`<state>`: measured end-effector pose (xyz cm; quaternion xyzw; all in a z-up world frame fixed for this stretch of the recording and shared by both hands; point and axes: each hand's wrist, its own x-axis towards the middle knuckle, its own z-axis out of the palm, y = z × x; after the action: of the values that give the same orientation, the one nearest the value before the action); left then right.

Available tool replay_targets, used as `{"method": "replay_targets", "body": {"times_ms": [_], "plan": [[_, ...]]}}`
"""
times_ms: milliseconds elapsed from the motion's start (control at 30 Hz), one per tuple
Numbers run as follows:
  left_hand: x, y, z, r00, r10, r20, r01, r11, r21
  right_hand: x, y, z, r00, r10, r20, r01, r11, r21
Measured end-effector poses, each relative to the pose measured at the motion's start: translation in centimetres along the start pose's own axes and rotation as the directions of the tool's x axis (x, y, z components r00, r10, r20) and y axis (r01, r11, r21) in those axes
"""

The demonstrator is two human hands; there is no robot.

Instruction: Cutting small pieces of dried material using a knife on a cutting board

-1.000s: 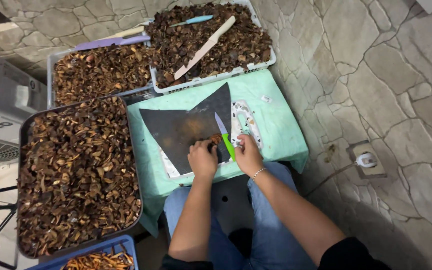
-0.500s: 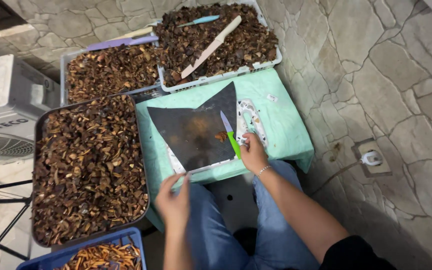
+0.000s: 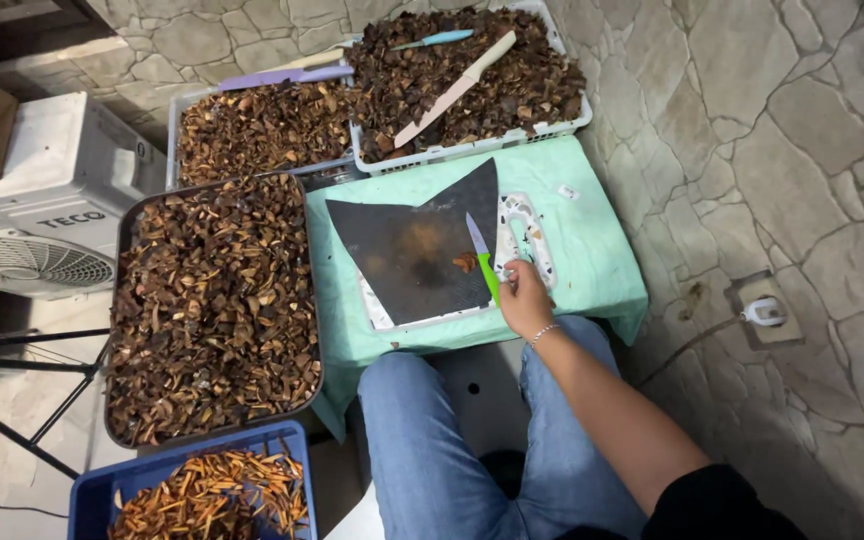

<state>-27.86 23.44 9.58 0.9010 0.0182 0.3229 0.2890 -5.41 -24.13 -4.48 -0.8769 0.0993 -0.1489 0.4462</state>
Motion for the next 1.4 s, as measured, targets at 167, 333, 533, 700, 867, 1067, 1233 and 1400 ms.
{"method": "replay_targets", "body": {"times_ms": [167, 333, 533, 700, 867, 1067, 1233, 1400], "plan": [[0.8, -0.6, 0.3, 0.999, 0.038, 0.031, -0.039, 0.999, 0.025, -0.1, -0.4, -0.2, 1.000, 0.014, 0.003, -0.014, 1.000, -0.002], [2.4, 2.9, 3.4, 0.995, 0.065, 0.069, -0.069, 0.996, 0.052, 0.3, 0.1, 0.1, 0.999, 0.045, 0.017, -0.044, 0.999, -0.014], [7.4, 15.7, 17.4, 0.999, -0.003, 0.050, 0.015, 0.970, -0.242, 0.5, 0.0, -0.2, 0.996, 0.083, 0.020, -0.082, 0.996, -0.016], [8.9, 18.1, 26.8, 0.932, -0.003, 0.363, 0.089, 0.971, -0.221, 0.8, 1.3, 0.1, 0.998, 0.063, 0.016, -0.063, 0.998, 0.012], [9.1, 17.9, 32.7, 0.875, -0.084, 0.478, 0.087, 0.996, 0.014, 0.6, -0.6, -1.1, 0.995, 0.090, 0.043, -0.091, 0.995, 0.028], [9.5, 18.0, 36.0, 0.867, -0.058, 0.495, 0.038, 0.998, 0.050, 1.0, -0.8, -1.0, 0.998, 0.046, 0.036, -0.046, 0.999, 0.019], [9.1, 16.9, 36.9, 0.880, -0.039, 0.472, 0.008, 0.998, 0.068, 0.9, -1.6, -1.3, 0.996, 0.074, 0.057, -0.075, 0.997, 0.016], [9.2, 16.4, 35.8, 0.886, -0.018, 0.464, 0.020, 1.000, -0.001, 0.8, -1.6, -1.3, 0.994, 0.084, 0.074, -0.084, 0.996, -0.008]]}}
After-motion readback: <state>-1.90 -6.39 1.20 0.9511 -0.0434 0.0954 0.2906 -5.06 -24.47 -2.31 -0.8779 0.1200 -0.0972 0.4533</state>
